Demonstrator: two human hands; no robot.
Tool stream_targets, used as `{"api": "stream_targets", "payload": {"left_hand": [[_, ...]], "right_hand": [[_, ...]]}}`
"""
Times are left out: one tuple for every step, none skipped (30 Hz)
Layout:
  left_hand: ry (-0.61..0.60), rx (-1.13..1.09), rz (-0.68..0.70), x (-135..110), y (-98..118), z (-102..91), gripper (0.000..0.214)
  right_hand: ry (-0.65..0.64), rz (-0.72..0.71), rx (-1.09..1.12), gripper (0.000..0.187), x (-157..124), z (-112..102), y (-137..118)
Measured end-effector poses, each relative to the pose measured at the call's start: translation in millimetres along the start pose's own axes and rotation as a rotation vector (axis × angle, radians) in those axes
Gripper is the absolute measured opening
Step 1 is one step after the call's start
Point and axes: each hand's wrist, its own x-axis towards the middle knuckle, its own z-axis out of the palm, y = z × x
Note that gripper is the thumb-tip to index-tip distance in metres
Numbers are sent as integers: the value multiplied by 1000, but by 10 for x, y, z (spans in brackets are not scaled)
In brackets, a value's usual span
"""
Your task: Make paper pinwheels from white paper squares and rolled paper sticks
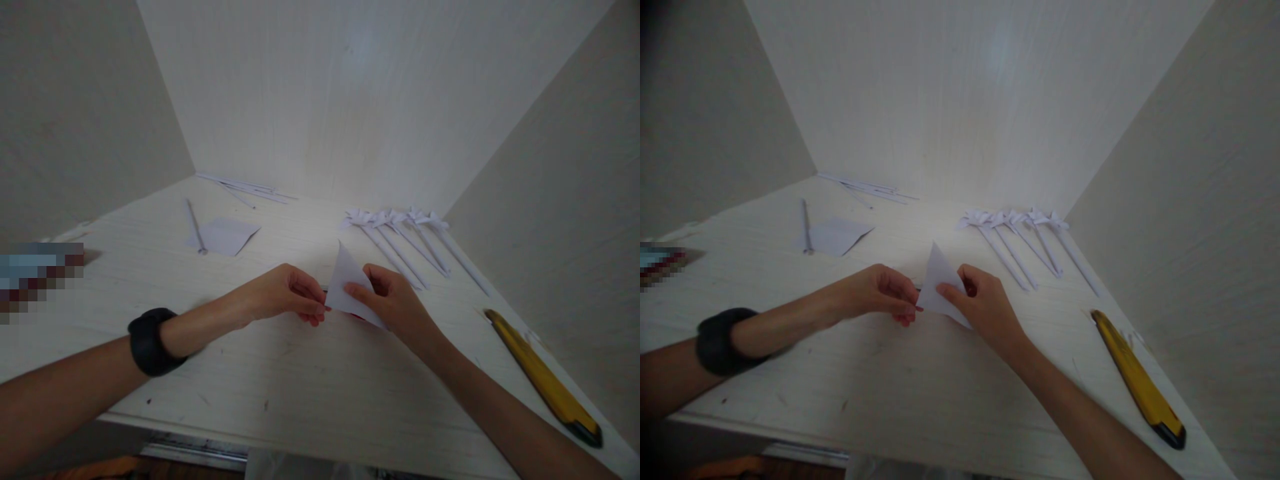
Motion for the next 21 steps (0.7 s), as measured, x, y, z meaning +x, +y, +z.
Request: {"api": "stream_targets", "payload": {"left_hand": [[1,6,-5,-4,7,3,10],[0,13,-7,-8,13,4,11],[0,23,-8,-11,18,5,11],[1,34,-7,-13,22,5,12],[4,44,-3,-14,25,5,12],[8,52,0,-15,25,4,13],[11,57,2,-14,24,3,14],[12,56,5,-13,21,1,15],[10,52,6,-10,17,0,15],[6,47,8,-8,11,-2,15],[3,43,11,-5,5,-3,15],[3,39,15,-2,0,-3,14],[4,36,17,-1,-4,-3,14],[7,36,17,-2,-5,-1,14],[12,40,14,-5,-5,2,14],[18,44,11,-10,-2,7,13],[24,48,8,-14,2,12,13],[33,50,6,-19,7,17,12],[43,53,5,-21,11,23,12],[52,54,4,-21,15,26,11],[61,52,4,-18,16,28,10]], "right_hand": [[3,1,-1,30,1,-1,-2],[6,0,-2,30,1,-3,-5],[9,-2,-3,30,1,-4,-8],[10,-5,-3,30,0,-5,-10],[11,-8,-3,29,-2,-6,-11],[11,-11,-1,29,-4,-6,-12],[9,-10,0,28,-6,-5,-11],[8,-7,0,28,-8,-4,-9],[8,-4,-1,28,-10,-2,-6],[7,-1,-2,28,-11,0,-5],[5,2,-2,28,-11,3,-4],[4,4,-1,28,-10,4,-5],[4,6,2,29,-10,5,-8],[4,8,4,29,-9,5,-13],[2,11,4,29,-9,5,-20],[2,14,4,29,-9,4,-26],[3,16,4,29,-9,3,-33],[2,16,6,29,-10,2,-38],[1,16,9,29,-11,3,-42],[-2,15,15,29,-11,3,-44],[-5,15,22,29,-11,3,-46]]}}
